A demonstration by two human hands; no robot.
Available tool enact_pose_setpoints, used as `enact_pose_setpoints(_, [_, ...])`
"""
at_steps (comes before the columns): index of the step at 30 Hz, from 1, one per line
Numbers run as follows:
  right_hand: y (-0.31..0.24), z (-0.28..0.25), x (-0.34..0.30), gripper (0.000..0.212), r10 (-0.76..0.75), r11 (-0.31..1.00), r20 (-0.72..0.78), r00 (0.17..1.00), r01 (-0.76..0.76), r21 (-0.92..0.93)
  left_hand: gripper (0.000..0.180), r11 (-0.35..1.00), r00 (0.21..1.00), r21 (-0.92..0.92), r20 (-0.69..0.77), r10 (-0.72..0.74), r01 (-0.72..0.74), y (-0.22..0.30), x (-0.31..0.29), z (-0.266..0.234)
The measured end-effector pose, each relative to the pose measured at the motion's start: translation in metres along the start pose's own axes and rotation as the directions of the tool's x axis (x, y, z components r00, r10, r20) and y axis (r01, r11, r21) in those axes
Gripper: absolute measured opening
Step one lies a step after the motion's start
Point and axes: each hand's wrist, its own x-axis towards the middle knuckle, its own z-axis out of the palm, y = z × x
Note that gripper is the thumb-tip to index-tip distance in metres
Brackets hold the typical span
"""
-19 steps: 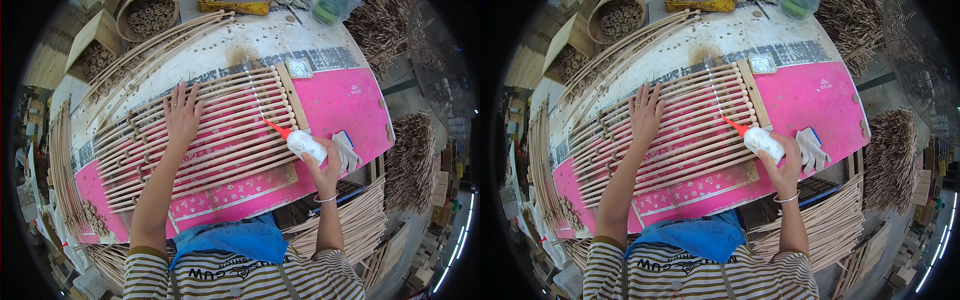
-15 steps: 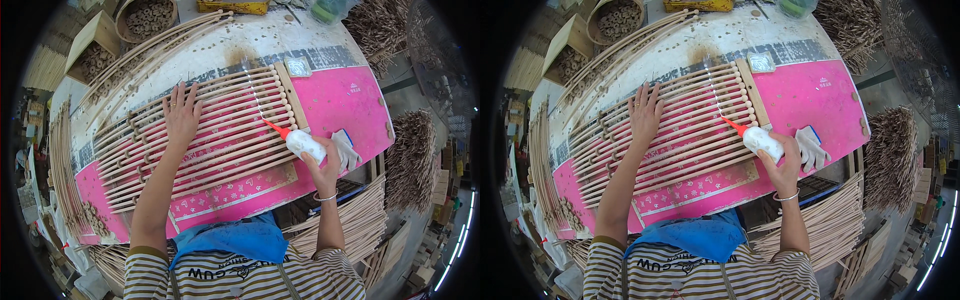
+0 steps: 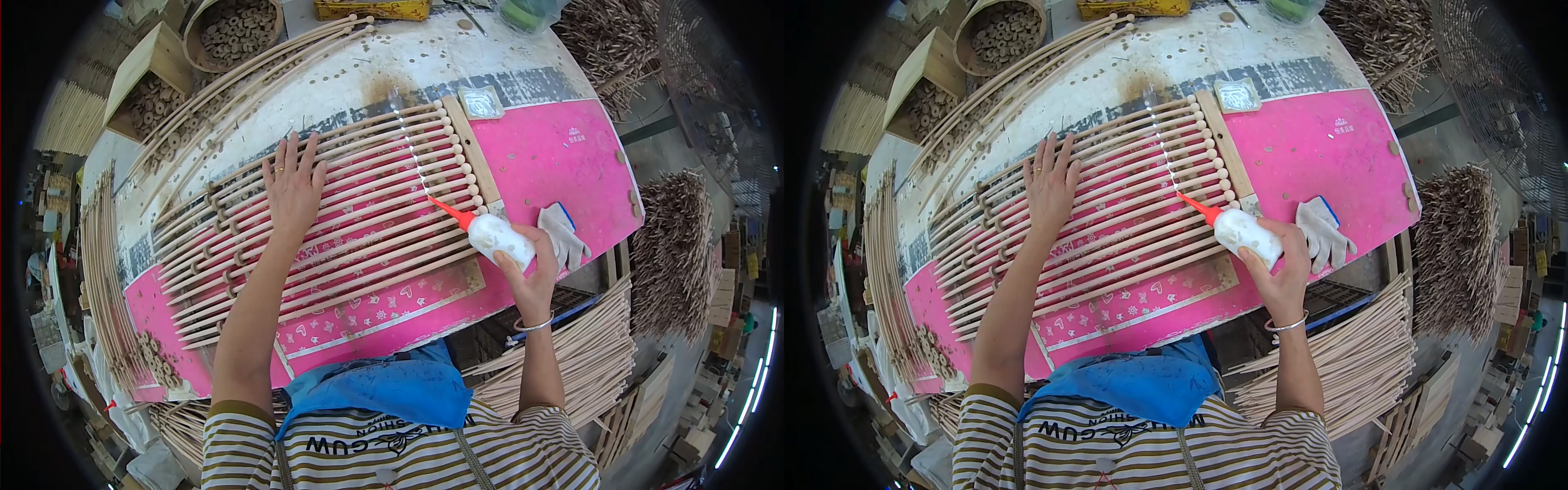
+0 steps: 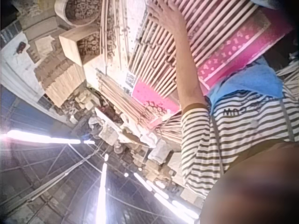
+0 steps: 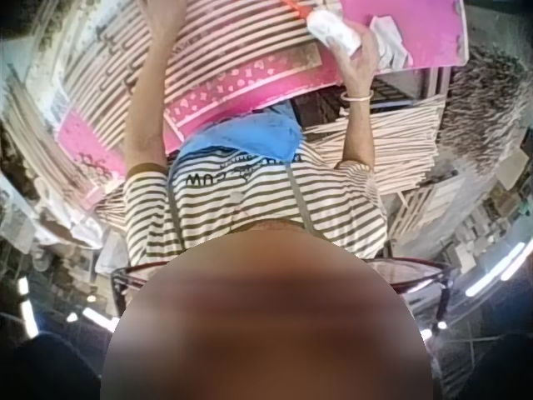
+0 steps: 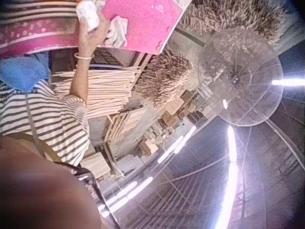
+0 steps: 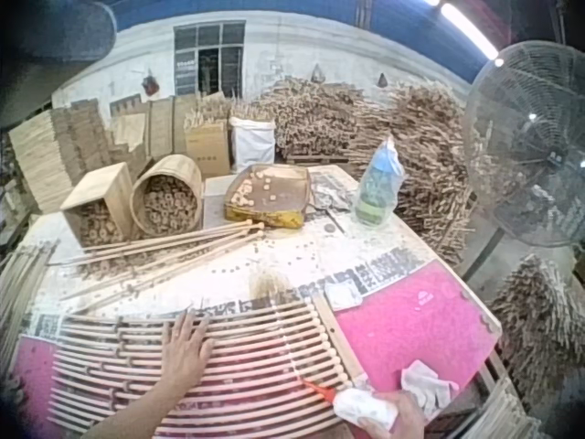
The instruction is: Assemble a wooden lattice structure by inserting dowels through round spacers and applying glue.
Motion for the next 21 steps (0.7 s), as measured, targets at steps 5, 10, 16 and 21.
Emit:
enact_pose_setpoints(5, [-0.001, 0.000, -0.003, 0.044, -0.010, 1.000, -0.008, 1.000, 0.010, 0.001, 0.056, 1.000, 1.000, 0.015, 0.017, -0.005, 0.005, 0.001, 0.001, -0.001])
enact_pose_setpoints(10, [-0.004, -0.001, -0.005, 0.044, -0.011, 1.000, 0.009, 1.000, 0.011, -0.009, 0.056, 1.000, 1.000, 0.016, 0.022, -0.008, 0.008, 0.001, 0.001, -0.002])
enact_pose_setpoints(16, [-0.004, -0.007, -0.014, 0.044, 0.026, 0.999, -0.002, 1.000, -0.026, 0.029, 0.057, 1.000, 0.999, 0.020, 0.034, -0.012, 0.012, 0.002, 0.001, -0.002])
enact_pose_setpoints(21, [-0.002, -0.010, -0.020, 0.043, 0.045, 0.998, -0.012, 0.999, -0.044, 0.038, 0.057, 0.999, 0.999, 0.035, 0.038, -0.012, 0.010, 0.000, 0.001, -0.002])
